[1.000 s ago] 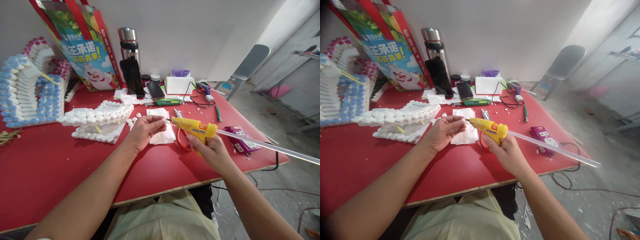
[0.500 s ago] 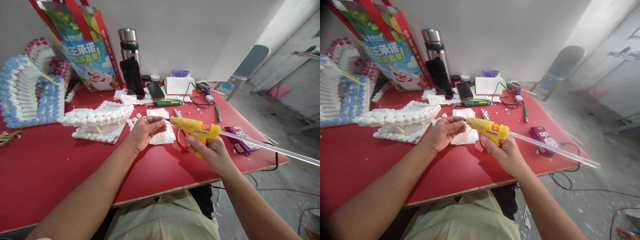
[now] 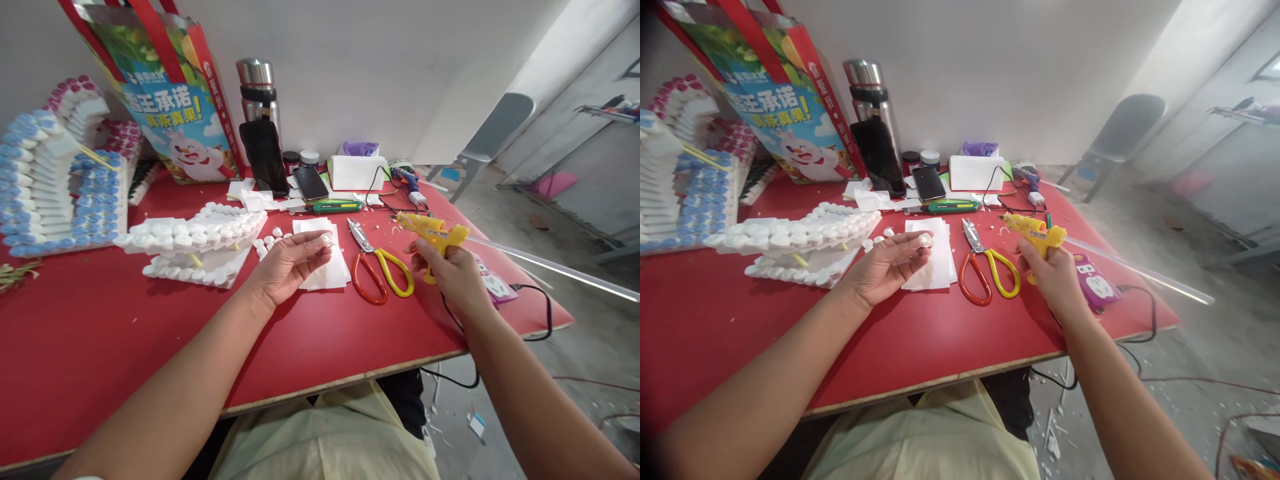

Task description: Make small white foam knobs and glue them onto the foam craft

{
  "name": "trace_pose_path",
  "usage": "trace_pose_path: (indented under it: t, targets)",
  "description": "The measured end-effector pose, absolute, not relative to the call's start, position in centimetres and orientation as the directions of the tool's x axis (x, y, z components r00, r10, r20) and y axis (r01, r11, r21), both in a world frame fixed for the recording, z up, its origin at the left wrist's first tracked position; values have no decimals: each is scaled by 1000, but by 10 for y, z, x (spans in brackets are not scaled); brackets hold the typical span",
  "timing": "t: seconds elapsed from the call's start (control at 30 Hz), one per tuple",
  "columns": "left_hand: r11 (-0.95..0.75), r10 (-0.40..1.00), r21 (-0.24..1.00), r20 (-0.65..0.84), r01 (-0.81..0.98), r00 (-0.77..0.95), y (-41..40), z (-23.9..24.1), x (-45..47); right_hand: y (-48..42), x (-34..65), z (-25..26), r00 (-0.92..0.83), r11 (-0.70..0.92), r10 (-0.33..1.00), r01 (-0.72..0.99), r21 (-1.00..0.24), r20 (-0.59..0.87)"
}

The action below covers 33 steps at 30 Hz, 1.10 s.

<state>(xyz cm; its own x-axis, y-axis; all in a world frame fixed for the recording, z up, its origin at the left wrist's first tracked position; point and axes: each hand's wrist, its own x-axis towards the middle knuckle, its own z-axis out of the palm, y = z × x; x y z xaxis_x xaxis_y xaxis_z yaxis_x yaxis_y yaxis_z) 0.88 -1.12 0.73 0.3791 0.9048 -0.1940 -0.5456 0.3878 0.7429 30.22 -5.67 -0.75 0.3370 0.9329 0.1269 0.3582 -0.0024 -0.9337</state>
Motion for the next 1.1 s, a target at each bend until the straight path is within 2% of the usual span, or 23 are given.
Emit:
trace_pose_path:
  t: [0.13,0.27,0.5,0.6,0.77,0.83,0.9,1.0,1.1]
  targets:
    - [390,903,739,-191,-550,384,-11,8,9,-41,327,-23,450,-130,888,444,-886,95]
    - [373,910,739,-173,-562,377,-11,7,9,-39,334,-29,448,-200,887,588,-783,111]
    - [372,906,718,-142,-589,398,-11,5,8,-39,337,-29,366,-207,913,797,-567,182]
    - [375,902,708,-130,-599,412,-11,4,7,-52,337,-22,313,-211,931,882,-421,188]
    - [391,894,693,-129,-605,429,-12,5,7,-116,317,6,156,-85,940,969,-233,303]
    - [399,894,689,-146,-605,423,-12,6,9,-141,298,25,112,-16,934,962,-273,339]
    - [407,894,690,-166,-599,417,-13,7,10,-148,273,43,58,115,929,894,-432,367]
    - [401,897,709,-176,-580,406,-14,9,11,-119,236,55,-64,329,910,713,-620,409]
    - [384,901,732,-162,-564,403,-14,9,9,-65,207,46,-96,442,885,484,-755,456]
